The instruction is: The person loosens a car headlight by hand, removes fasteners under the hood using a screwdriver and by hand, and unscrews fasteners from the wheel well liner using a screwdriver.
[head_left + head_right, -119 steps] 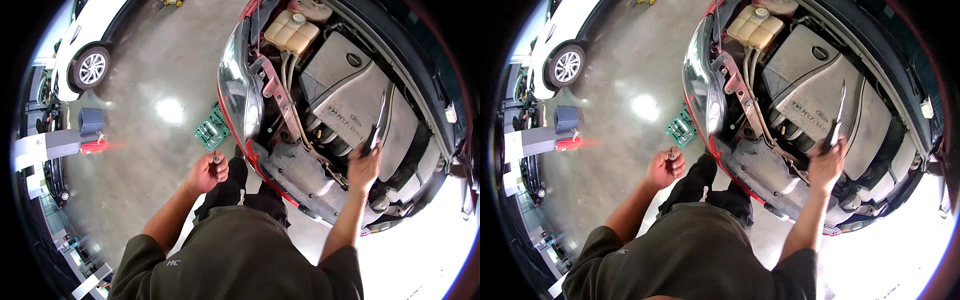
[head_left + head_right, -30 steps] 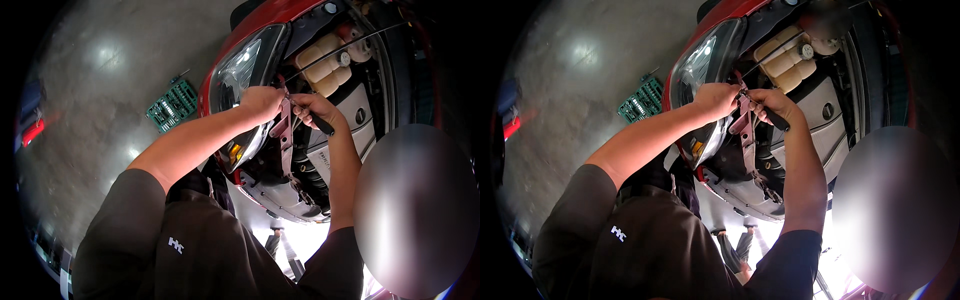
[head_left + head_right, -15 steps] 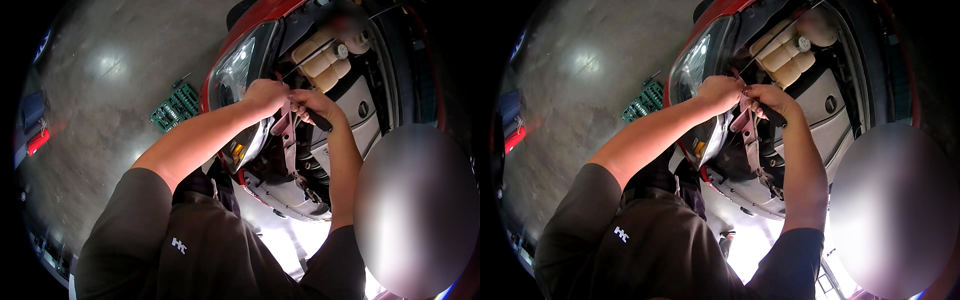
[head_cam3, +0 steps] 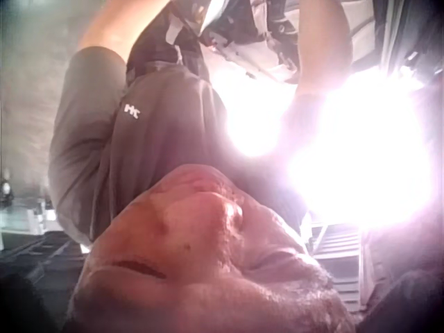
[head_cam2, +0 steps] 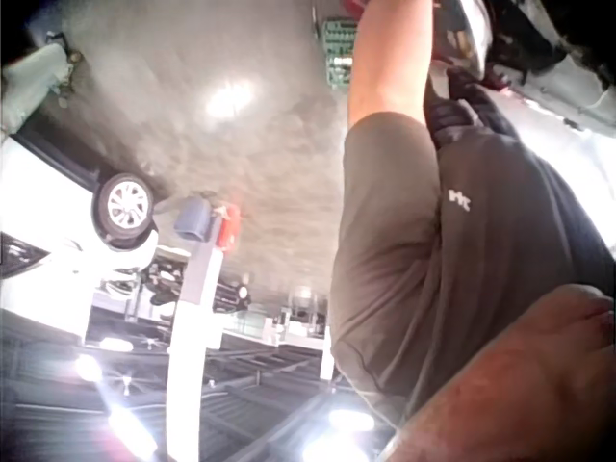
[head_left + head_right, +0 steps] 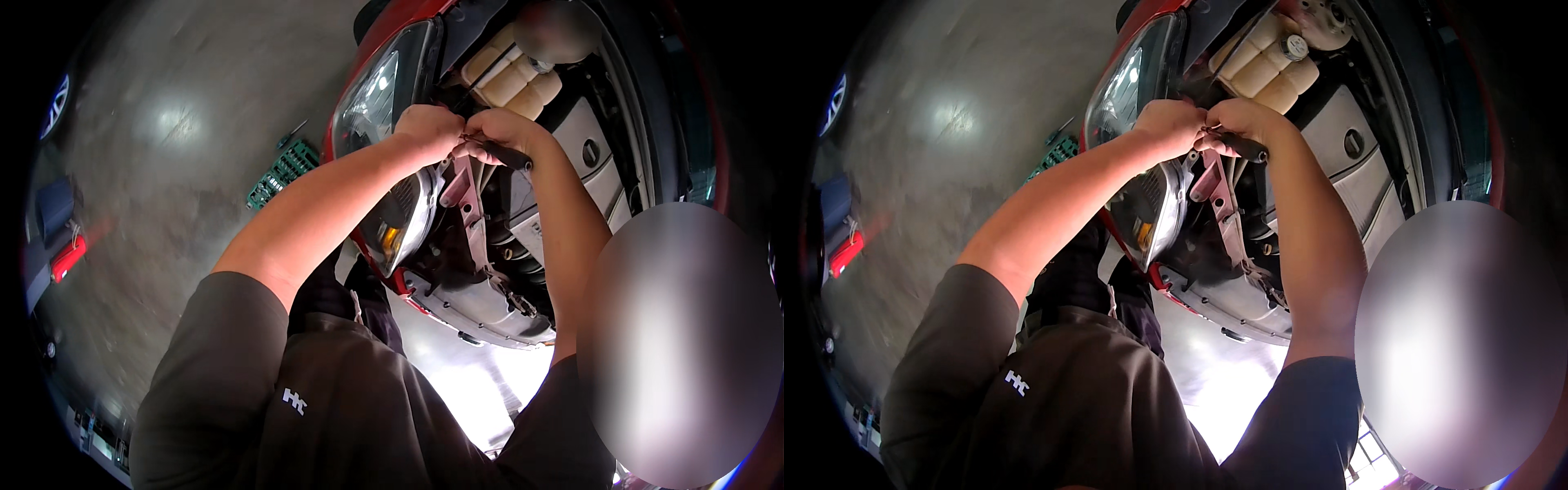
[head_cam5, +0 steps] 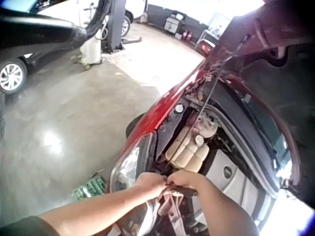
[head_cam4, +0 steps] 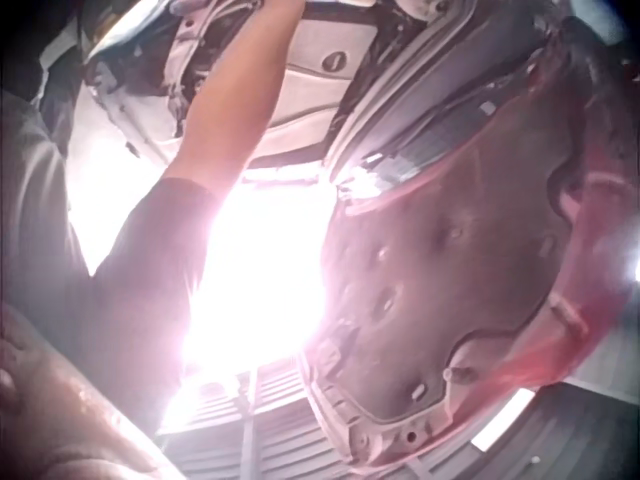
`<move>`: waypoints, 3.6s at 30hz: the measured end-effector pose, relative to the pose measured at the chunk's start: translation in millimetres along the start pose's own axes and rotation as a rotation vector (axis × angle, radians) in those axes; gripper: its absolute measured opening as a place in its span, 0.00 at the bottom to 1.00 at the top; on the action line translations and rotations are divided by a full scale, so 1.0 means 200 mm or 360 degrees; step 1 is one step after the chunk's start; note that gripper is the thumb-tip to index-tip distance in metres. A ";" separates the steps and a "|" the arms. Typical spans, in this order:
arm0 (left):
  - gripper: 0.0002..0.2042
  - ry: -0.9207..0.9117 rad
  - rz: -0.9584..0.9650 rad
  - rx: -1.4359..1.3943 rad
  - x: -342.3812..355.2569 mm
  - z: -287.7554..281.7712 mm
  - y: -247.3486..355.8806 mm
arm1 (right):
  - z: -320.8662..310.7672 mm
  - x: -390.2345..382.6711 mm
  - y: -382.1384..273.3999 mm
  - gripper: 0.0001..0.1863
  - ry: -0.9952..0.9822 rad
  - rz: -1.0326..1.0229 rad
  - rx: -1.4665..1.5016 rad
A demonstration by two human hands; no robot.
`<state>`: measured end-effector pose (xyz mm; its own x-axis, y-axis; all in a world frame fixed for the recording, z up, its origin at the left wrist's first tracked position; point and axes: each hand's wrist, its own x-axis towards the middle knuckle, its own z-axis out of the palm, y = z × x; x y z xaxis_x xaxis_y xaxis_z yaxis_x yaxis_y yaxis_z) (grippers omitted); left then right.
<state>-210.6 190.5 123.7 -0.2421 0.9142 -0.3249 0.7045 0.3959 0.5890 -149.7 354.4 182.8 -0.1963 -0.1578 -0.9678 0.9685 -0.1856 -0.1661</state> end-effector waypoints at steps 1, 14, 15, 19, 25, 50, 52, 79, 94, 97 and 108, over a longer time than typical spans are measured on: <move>0.10 0.0001 -0.0002 0.0025 0.01 0.00 0.00 | 0.00 -0.02 0.00 0.09 0.0009 -0.0006 0.0006; 0.11 0.0104 0.0030 0.0029 -0.02 0.03 -0.04 | 0.37 -0.52 0.05 0.13 0.0911 -0.0738 -0.0888; 0.11 0.0113 0.0052 0.0028 0.00 0.01 -0.01 | 0.36 -0.52 0.09 0.13 0.0936 -0.0737 -0.0887; 0.10 0.0103 0.0052 0.0031 0.00 0.01 -0.01 | 0.41 -0.48 0.18 0.10 0.1371 -0.1323 -0.1970; 0.11 0.0121 0.0096 0.0011 0.00 0.01 -0.01 | 0.41 -0.45 0.17 0.14 0.1641 -0.0848 -0.1572; 0.13 0.0491 0.0256 0.0283 0.01 0.14 -0.05 | 0.35 -0.46 0.08 0.10 0.1228 -0.1289 -0.2291; 0.13 0.0507 0.0271 0.0312 0.02 0.16 -0.07 | 0.34 -0.46 0.09 0.10 0.1215 -0.1289 -0.2336; 0.13 0.0308 0.0143 0.0182 -0.01 0.07 -0.02 | 0.43 -0.48 0.22 0.15 0.1645 -0.1120 -0.1996; 0.11 0.0280 0.0126 0.0179 -0.01 0.05 0.03 | 0.30 -0.31 0.29 0.12 0.1586 -0.1559 -0.2116; 0.11 0.0207 0.0050 0.0200 -0.02 0.04 0.00 | 0.38 -0.36 0.25 0.13 0.1627 -0.1199 -0.2250; 0.10 0.0272 0.0122 0.0164 -0.03 0.05 -0.01 | 0.44 -0.43 0.21 0.09 0.1589 -0.1063 -0.2348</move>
<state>-204.0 183.4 117.2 -0.2887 0.9462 -0.1464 0.7875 0.3216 0.5257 -105.0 274.0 275.7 -0.9159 0.2183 -0.3370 0.2286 0.9735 0.0094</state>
